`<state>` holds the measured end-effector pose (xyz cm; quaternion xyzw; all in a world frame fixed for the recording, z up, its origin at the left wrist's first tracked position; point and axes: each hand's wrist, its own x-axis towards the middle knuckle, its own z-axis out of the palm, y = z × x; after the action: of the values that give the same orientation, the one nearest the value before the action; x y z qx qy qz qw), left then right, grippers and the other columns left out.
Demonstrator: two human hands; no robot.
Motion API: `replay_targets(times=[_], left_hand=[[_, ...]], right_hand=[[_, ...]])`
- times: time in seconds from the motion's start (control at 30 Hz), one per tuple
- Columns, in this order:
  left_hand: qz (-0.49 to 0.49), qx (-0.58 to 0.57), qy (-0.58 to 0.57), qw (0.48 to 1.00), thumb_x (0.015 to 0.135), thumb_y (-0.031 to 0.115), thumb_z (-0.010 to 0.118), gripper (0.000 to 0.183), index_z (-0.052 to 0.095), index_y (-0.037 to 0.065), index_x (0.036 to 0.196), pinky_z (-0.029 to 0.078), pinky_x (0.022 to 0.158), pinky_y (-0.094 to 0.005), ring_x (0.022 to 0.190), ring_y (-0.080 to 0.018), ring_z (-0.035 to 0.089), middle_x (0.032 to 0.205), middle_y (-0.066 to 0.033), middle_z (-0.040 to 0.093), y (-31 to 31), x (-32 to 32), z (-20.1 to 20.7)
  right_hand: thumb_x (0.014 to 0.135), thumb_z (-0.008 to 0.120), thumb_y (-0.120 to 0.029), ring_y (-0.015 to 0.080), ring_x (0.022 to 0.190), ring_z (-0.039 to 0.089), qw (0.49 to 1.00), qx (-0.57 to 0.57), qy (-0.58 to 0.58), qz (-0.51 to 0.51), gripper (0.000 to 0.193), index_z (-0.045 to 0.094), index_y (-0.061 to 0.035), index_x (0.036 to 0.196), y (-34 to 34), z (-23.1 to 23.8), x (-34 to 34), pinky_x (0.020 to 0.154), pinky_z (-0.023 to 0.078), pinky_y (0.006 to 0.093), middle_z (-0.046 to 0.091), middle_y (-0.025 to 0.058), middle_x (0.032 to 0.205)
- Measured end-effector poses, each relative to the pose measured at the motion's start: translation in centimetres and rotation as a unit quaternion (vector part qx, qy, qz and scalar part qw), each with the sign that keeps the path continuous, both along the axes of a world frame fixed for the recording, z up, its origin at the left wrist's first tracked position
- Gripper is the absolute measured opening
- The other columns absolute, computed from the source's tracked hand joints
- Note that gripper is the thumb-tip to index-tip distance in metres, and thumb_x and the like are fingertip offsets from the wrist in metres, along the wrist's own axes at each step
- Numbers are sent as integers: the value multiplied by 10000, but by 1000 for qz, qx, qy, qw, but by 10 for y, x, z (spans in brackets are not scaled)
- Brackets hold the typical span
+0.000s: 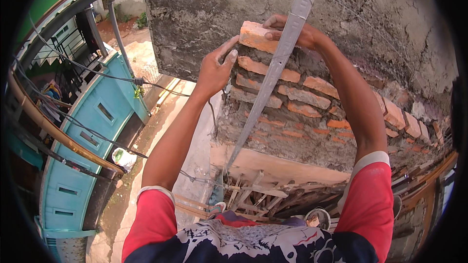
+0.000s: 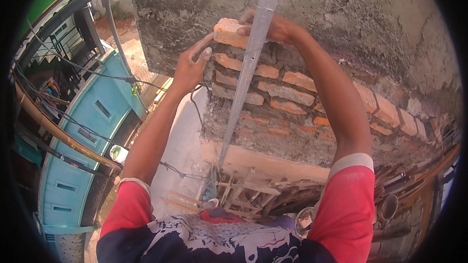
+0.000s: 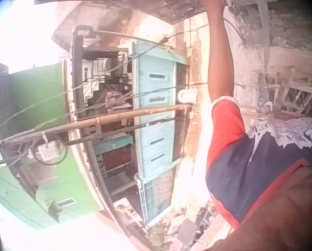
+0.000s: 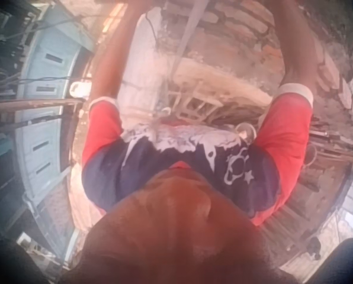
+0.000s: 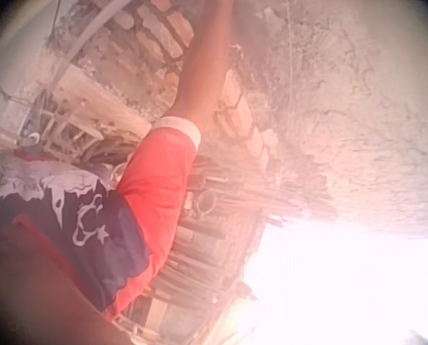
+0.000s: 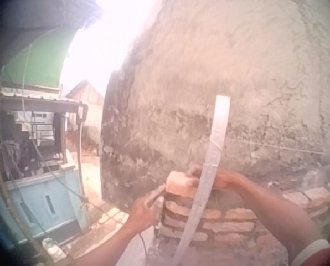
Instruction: The person is building a brick wall on a construction site. They scoop mortar from a bucket using a trowel, apply it to the wall, and place bricks one by one. The person uses a metal level to ensure the bricks are aligned correctly and taps them into place.
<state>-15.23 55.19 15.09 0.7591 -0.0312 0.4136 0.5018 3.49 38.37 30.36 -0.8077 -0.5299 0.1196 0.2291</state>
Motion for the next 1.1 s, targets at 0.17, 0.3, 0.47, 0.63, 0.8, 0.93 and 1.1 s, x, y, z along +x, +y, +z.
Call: replay_targets(times=[0.17,0.3,0.47,0.63,0.8,0.93,1.1], left_hand=[[-11,-9,7,1000,1067,220,563,440,561,73,1481,376,1166,-386,1409,-255,514,1477,-158,597,-2,0,-3],[-32,-8,21,999,1086,351,544,519,516,63,1516,346,1194,-407,1438,-257,472,1518,-152,555,2,-2,-2],[-54,-28,32,998,1089,358,529,526,500,76,1531,342,1201,-410,1461,-266,449,1536,-141,540,1,-2,-2],[-37,-19,41,998,1053,255,605,511,510,86,1526,366,1184,-408,1441,-249,474,1524,-127,557,1,0,-2],[16,-6,31,999,1007,215,666,455,604,83,1438,411,1136,-386,1362,-273,567,1436,-167,629,-2,2,12],[10,-35,13,999,991,229,695,444,636,60,1397,418,1129,-394,1322,-257,592,1392,-160,660,6,10,9],[-8,-68,-30,997,1003,180,691,417,634,24,1385,463,1085,-365,1261,-202,619,1329,-134,686,9,16,2]], right_hand=[[863,769,-593,316,1377,536,999,19,26,4,704,598,-124,1358,-3,-8,5,1159,448,504,616,150,1416],[866,778,-576,306,1391,516,999,34,25,9,684,601,-117,1341,-4,-11,3,1164,432,502,609,138,1416],[815,777,-666,382,1351,532,999,40,13,2,874,578,-42,1394,-5,-16,9,1144,435,502,583,252,1392],[817,780,-655,379,1335,543,999,41,8,-2,841,593,-59,1379,-5,-15,5,1129,437,512,592,241,1382],[817,770,-666,378,1322,551,999,36,-16,-4,843,608,-57,1377,-7,-11,5,1109,445,510,600,238,1371],[871,745,-621,352,1343,542,999,38,-34,-15,740,616,-80,1360,-5,-13,0,1133,444,503,607,197,1389],[915,728,-565,344,1318,567,997,72,-24,19,661,637,-72,1345,-1,-13,-1,1129,457,499,631,187,1366]])
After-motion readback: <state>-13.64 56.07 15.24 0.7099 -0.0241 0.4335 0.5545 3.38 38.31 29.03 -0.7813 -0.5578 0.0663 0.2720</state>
